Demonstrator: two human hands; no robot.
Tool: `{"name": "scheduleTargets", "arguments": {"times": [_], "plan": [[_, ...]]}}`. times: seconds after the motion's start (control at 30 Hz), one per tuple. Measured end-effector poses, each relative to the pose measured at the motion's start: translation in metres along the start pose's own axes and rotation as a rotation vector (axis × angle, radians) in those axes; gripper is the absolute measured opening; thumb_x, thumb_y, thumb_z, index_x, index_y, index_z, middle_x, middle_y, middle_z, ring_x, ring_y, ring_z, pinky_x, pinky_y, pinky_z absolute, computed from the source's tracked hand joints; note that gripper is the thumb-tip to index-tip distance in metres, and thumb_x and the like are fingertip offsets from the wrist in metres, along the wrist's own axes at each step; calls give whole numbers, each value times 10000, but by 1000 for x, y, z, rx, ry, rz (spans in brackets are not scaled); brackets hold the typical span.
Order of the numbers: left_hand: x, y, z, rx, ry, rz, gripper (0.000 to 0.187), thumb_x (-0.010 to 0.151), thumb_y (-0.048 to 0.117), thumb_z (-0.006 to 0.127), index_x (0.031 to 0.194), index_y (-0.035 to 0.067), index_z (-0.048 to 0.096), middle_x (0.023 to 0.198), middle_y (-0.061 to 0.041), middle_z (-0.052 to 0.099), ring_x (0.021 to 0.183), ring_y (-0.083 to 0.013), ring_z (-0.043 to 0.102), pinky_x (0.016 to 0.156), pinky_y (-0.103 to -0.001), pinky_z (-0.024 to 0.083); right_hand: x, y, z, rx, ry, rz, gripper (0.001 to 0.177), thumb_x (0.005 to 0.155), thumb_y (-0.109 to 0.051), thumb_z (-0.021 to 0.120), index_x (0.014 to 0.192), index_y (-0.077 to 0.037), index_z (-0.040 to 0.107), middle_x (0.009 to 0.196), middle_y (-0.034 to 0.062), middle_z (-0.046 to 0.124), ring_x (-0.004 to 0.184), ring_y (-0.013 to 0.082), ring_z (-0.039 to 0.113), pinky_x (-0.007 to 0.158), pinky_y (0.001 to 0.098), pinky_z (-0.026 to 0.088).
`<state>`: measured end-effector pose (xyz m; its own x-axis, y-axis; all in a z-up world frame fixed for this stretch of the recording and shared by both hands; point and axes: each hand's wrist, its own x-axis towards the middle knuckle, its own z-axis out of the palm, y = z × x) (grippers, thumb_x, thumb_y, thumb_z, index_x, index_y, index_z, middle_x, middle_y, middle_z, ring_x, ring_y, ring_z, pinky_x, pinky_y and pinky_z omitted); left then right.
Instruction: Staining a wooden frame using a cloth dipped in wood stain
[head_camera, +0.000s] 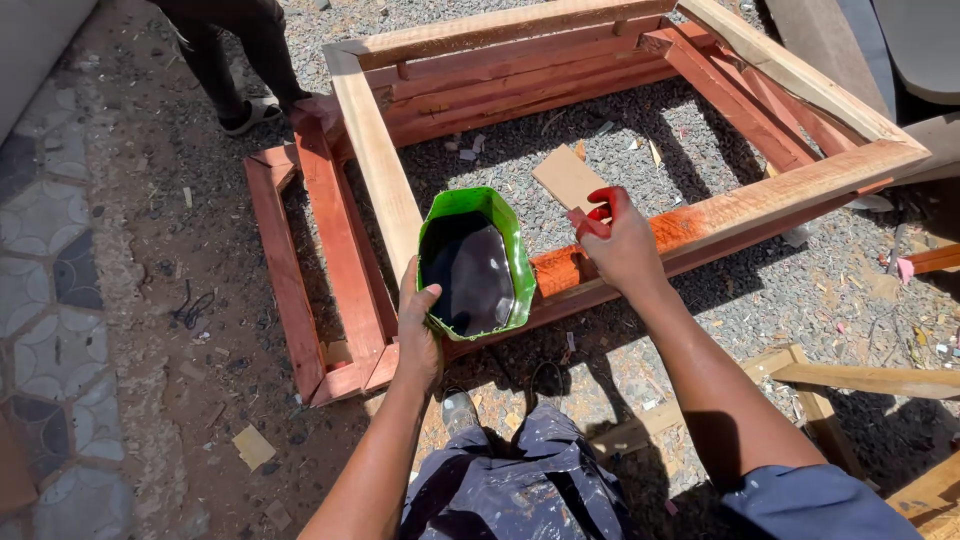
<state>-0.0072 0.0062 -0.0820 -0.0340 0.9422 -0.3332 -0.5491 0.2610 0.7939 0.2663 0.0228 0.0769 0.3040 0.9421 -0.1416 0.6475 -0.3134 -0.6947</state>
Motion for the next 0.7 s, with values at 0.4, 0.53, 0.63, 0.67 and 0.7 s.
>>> {"name": "scheduleTargets", "arguments": {"times": [0.4,0.53,0.63,0.67,0.7], "plan": [[-66,51,92,367,-223,-98,950,839,478,622,1629,156,203,1644,-309,11,1499,-559,-56,1194,-695,96,15,20,101,-724,-451,-354,372,732,-82,721,1074,53,665,1313,300,513,1034,530,624,677,639,592],[-71,51,108,373,-281,-127,949,846,497,630,1627,174,199,1630,-325,-48,1472,-566,-179,1156,-750,44,11,28,82,-674,-639,-384,389,743,-54,704,1109,75,689,1201,296,617,975,479,686,697,555,612],[-73,47,123,406,-291,-181,1003,795,529,643,1630,205,191,1649,-292,-34,1509,-525,-121,1186,-714,45,11,37,72,-699,-527,-289,416,684,-101,758,1066,40,675,1218,254,579,1044,477,638,702,571,606],[-73,44,126,400,-300,-190,993,805,524,641,1630,206,189,1643,-303,-37,1500,-544,-115,1174,-727,56,12,50,72,-658,-600,-296,351,719,-104,725,1041,32,690,1189,266,607,1002,469,659,691,541,602],[-73,42,130,396,-314,-196,983,815,519,638,1630,207,186,1636,-314,-39,1491,-563,-109,1163,-739,66,13,62,71,-614,-667,-302,293,753,-107,691,1015,24,705,1160,278,636,960,461,679,680,511,598]]}}
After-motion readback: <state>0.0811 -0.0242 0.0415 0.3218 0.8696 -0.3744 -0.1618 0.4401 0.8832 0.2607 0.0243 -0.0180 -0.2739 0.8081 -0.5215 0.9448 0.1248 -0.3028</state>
